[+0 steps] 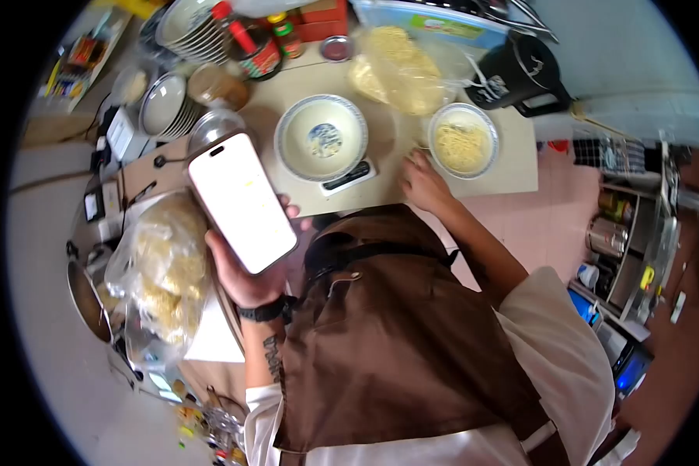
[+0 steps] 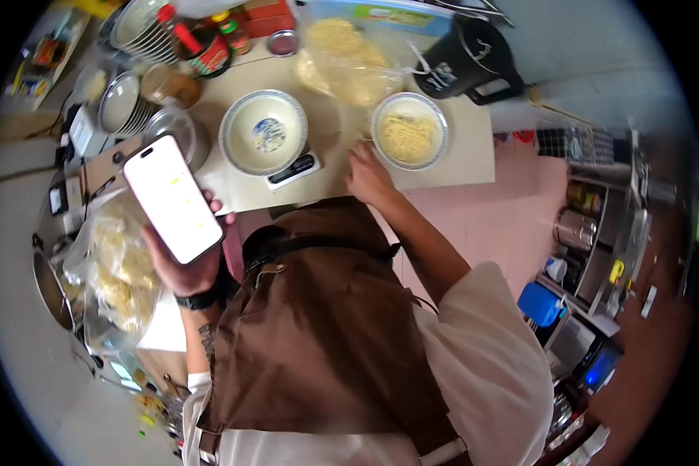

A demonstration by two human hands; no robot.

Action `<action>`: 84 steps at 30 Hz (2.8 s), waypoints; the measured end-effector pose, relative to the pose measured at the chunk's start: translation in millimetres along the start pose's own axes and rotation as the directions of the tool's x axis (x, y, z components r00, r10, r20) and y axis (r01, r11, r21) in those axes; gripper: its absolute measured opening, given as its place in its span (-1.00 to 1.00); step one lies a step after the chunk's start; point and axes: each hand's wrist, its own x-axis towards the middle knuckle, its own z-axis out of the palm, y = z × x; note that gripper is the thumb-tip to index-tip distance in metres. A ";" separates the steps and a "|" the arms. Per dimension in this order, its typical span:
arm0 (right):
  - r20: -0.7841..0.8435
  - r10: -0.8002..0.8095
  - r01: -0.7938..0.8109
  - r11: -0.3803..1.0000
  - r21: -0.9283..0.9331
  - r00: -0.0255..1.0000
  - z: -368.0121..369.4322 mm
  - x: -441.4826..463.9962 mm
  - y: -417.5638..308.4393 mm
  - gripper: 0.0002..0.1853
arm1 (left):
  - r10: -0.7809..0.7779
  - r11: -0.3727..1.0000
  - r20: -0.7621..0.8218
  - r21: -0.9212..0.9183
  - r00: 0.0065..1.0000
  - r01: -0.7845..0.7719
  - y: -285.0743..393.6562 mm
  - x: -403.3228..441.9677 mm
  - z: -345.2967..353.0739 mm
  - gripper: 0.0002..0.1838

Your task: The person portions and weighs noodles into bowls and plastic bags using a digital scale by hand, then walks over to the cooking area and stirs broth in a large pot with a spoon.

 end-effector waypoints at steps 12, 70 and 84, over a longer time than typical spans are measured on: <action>0.350 -0.052 0.081 0.994 -0.069 0.935 -154.6 -43.8 -7.7 -0.69 | -0.059 0.958 -0.094 -0.285 0.994 0.029 -105.1 15.7 0.2 -0.18; -0.423 0.033 0.077 0.968 0.240 0.905 -255.9 196.5 100.3 -0.61 | -0.074 0.689 0.113 0.724 0.991 -0.032 -169.6 93.9 72.8 -0.68; -0.219 0.175 -0.198 0.976 -0.087 0.960 -271.5 113.5 117.4 -0.40 | -0.253 -0.519 0.543 0.623 0.801 -0.586 -270.6 278.2 119.4 -0.49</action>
